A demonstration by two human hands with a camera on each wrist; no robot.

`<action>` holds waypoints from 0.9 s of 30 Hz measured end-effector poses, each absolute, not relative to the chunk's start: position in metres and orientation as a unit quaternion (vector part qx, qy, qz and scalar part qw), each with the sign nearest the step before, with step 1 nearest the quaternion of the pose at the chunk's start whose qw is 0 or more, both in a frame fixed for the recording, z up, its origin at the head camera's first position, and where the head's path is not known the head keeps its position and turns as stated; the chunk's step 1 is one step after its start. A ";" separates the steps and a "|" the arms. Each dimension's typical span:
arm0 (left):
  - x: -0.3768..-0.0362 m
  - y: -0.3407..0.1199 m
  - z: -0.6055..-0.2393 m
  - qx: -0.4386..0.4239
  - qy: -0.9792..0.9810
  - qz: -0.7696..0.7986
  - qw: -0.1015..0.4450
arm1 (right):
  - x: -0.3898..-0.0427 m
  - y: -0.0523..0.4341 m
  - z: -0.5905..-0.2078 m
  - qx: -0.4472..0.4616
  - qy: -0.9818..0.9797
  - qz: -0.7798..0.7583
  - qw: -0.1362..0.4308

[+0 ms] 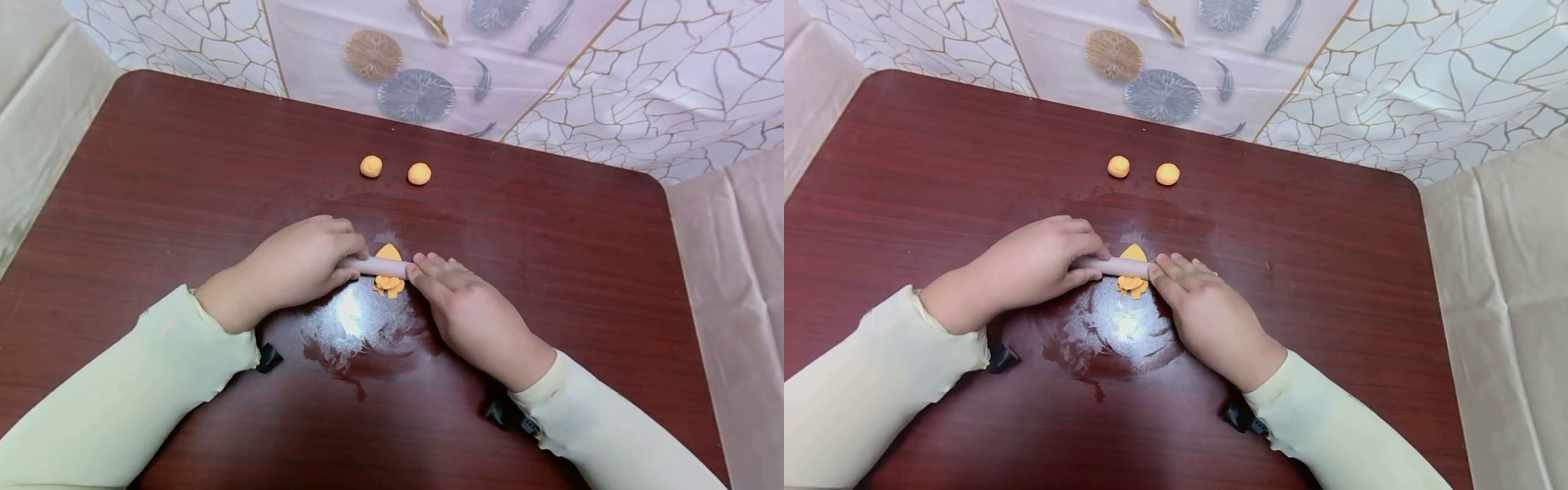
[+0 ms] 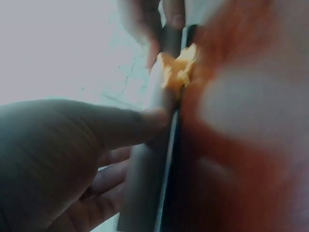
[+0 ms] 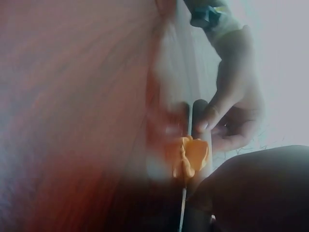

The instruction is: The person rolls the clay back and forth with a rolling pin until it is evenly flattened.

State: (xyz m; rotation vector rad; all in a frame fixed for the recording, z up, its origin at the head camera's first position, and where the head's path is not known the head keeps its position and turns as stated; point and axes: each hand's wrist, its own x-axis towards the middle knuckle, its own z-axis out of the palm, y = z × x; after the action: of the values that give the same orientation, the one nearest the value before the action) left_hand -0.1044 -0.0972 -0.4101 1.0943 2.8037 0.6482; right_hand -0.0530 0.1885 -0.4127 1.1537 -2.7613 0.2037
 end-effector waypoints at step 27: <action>-0.028 -0.088 -0.426 0.325 0.941 0.078 0.047 | -0.025 0.180 -0.429 0.333 -0.943 0.012 -0.010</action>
State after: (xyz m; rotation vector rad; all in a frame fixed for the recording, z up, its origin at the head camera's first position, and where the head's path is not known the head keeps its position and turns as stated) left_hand -0.0280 -0.0879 -0.4256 0.9926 2.8713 0.2366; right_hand -0.0255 0.1804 -0.4291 1.0540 -2.9804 0.0394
